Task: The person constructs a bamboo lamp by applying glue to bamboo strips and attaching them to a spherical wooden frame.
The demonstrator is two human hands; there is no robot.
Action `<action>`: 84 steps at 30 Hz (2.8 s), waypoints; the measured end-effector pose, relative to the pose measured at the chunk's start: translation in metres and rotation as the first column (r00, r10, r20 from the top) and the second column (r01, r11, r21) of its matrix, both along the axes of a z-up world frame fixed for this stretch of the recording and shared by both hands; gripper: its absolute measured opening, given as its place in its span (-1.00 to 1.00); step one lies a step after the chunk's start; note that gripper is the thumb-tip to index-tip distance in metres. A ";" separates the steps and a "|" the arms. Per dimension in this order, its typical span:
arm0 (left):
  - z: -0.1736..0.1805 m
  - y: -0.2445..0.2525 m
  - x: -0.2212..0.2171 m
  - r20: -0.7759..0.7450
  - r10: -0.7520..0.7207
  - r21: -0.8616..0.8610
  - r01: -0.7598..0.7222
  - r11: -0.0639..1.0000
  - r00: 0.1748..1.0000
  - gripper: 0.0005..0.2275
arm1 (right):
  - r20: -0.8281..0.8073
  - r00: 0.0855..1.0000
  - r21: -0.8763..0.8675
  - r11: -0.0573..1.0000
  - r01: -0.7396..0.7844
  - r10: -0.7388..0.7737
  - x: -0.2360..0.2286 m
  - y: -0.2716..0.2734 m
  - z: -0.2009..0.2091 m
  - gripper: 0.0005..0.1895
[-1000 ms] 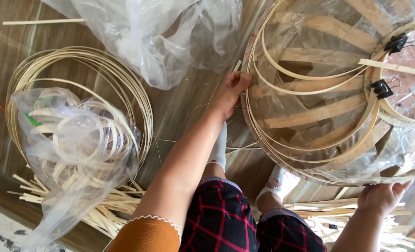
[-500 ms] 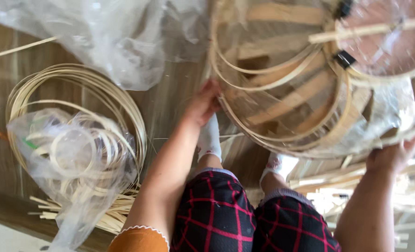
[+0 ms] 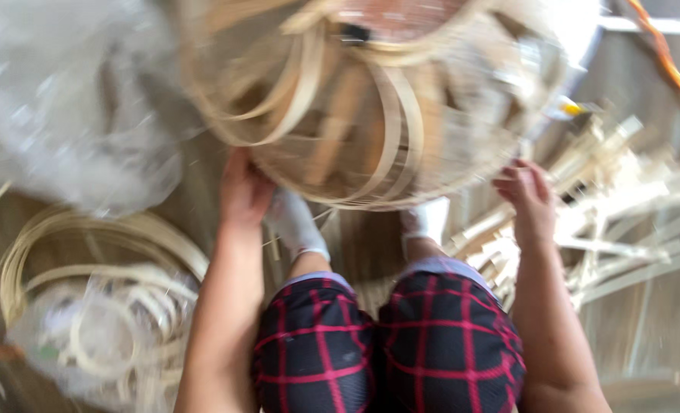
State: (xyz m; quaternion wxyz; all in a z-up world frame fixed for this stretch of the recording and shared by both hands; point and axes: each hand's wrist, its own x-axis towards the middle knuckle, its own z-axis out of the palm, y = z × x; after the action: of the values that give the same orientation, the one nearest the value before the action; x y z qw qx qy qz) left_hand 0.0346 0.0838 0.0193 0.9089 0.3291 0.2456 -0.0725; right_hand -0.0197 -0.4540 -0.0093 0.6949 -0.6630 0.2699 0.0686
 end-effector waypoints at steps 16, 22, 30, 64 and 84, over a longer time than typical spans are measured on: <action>-0.006 0.029 -0.026 -0.089 0.039 0.037 -0.036 0.999 0.995 -0.48 | -0.260 0.940 -0.859 0.497 -0.122 -0.219 -0.005 -0.035 -0.025 -0.54; 0.002 0.002 -0.054 -0.158 -0.114 0.009 0.117 0.993 0.981 -0.47 | -0.427 0.867 -0.770 0.605 -0.201 -0.256 0.003 -0.046 -0.040 -0.63; -0.014 -0.008 -0.063 -0.107 -0.135 0.037 0.140 0.990 0.985 -0.54 | -0.135 0.666 -0.720 0.534 0.443 -0.734 -0.047 -0.097 -0.042 -0.69; 0.160 0.011 -0.070 0.197 -0.023 0.834 -0.155 0.529 0.980 -0.74 | 0.285 0.854 -0.058 0.881 0.469 -0.436 -0.101 -0.079 0.069 -0.95; 0.224 -0.118 -0.008 0.334 -0.501 0.573 0.250 0.781 0.798 -0.83 | -0.001 0.772 -0.322 0.730 -0.602 0.636 0.005 0.149 0.245 -0.77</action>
State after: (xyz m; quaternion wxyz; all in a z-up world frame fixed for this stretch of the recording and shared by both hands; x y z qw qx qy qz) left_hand 0.0268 -0.0347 0.2433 0.7881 0.6041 -0.0446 -0.1098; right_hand -0.0150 -0.3047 0.2358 0.5353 -0.8161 0.0022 0.2177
